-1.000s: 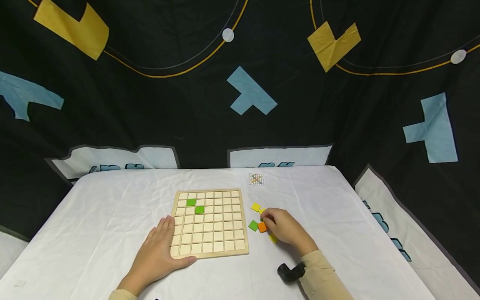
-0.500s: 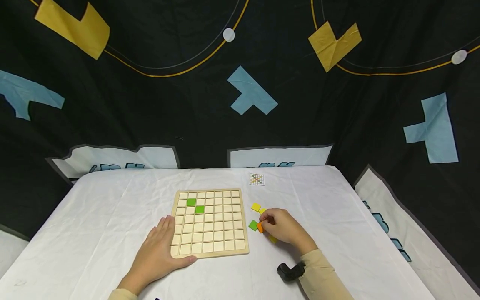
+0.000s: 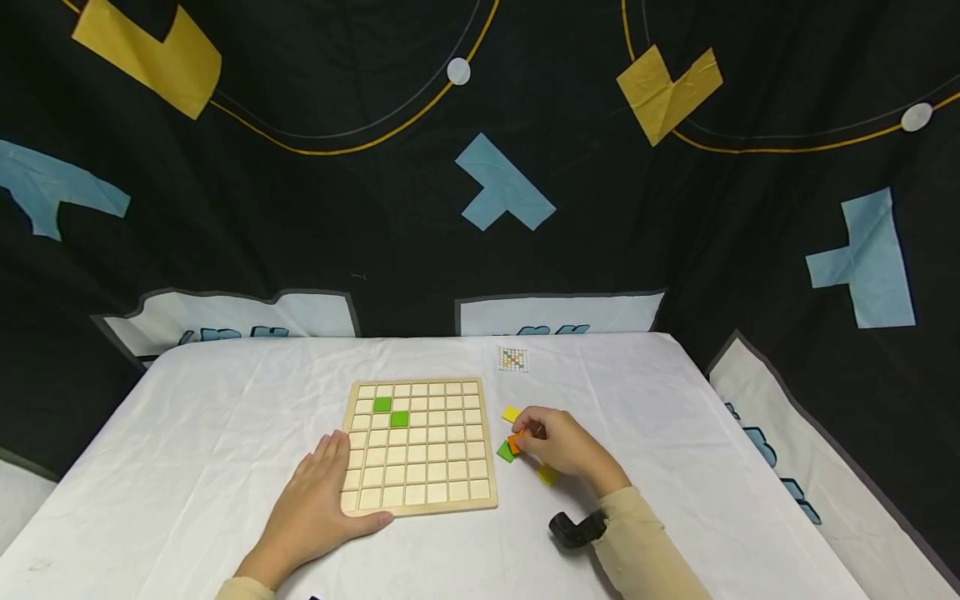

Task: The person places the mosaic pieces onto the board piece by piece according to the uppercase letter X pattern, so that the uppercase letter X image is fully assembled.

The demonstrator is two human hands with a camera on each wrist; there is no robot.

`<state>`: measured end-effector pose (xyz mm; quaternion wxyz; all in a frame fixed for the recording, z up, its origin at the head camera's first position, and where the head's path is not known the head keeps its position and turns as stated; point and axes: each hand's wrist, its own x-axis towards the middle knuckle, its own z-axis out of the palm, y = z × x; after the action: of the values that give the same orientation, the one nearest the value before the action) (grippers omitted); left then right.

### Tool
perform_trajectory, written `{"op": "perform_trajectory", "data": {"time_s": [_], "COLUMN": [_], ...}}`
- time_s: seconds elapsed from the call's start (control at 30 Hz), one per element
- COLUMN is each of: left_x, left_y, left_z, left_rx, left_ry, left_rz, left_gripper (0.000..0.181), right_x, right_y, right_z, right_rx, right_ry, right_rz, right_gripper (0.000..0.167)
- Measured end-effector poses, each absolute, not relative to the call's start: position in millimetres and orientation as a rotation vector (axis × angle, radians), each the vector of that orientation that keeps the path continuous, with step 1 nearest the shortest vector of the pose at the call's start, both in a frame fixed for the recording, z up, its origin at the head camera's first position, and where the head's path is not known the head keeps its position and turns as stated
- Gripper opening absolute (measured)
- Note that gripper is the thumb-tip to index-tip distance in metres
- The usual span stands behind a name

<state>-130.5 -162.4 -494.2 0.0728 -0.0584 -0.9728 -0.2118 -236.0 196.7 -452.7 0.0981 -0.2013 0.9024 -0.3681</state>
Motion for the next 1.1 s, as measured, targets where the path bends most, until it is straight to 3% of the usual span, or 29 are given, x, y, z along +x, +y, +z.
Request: {"op": "perform_trajectory", "data": {"time_s": [0.63, 1.1], "left_x": [-131, -130], "left_y": [-161, -161], "left_z": [-493, -492], "left_rx": [-0.169, -0.173], "left_ry": [-2.927, -2.922], "left_rz": [-0.620, -0.605], "left_gripper": [0.140, 0.138], "right_x": [-247, -244], "right_y": [82, 56], "right_z": [-459, -466], "right_rx": [-0.718, -0.830], "right_ry": [2.630, 2.844], "right_rz": [-1.271, -0.983], "right_gripper": [0.010, 0.012]}}
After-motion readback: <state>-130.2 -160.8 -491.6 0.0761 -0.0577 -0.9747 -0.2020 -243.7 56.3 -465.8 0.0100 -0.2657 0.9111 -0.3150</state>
